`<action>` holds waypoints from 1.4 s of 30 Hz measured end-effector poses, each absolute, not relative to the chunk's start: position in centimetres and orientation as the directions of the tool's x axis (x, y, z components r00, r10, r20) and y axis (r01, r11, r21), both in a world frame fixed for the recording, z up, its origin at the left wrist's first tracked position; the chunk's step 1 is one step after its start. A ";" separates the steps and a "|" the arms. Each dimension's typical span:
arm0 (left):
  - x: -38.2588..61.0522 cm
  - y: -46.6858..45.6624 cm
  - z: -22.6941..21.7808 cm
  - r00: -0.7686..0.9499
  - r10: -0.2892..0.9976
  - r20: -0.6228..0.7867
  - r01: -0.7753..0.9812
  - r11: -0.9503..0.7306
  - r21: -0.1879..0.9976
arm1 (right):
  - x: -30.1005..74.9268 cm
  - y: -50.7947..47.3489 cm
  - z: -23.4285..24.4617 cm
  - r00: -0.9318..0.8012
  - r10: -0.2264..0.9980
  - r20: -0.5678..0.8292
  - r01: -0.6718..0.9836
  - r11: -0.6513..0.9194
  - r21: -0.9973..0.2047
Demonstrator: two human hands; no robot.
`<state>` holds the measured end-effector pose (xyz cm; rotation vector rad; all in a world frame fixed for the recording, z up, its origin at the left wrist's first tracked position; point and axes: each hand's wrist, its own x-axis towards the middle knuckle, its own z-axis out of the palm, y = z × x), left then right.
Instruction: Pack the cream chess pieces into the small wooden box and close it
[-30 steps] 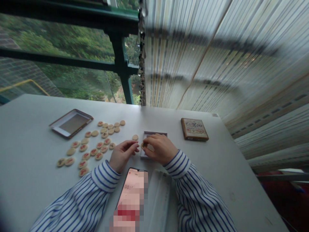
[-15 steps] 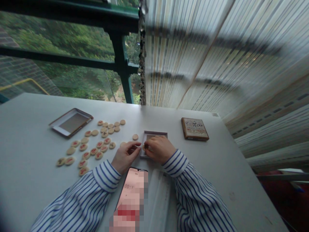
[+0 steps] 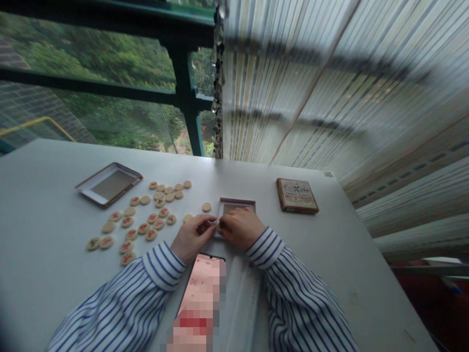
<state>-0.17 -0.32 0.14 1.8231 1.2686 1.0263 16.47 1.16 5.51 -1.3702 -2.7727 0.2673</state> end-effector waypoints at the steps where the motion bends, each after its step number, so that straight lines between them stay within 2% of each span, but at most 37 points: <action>1: -0.2 -0.3 0.1 0.212 0.952 0.221 0.414 -0.293 0.862 | 16.4 1.1 5.6 -0.610 0.791 -0.048 0.785 0.596 -0.166; 42: 0.0 -0.4 0.5 0.235 0.940 0.247 0.428 -0.329 0.842 | 16.6 1.0 6.2 -0.637 0.758 -0.138 0.769 0.613 -0.180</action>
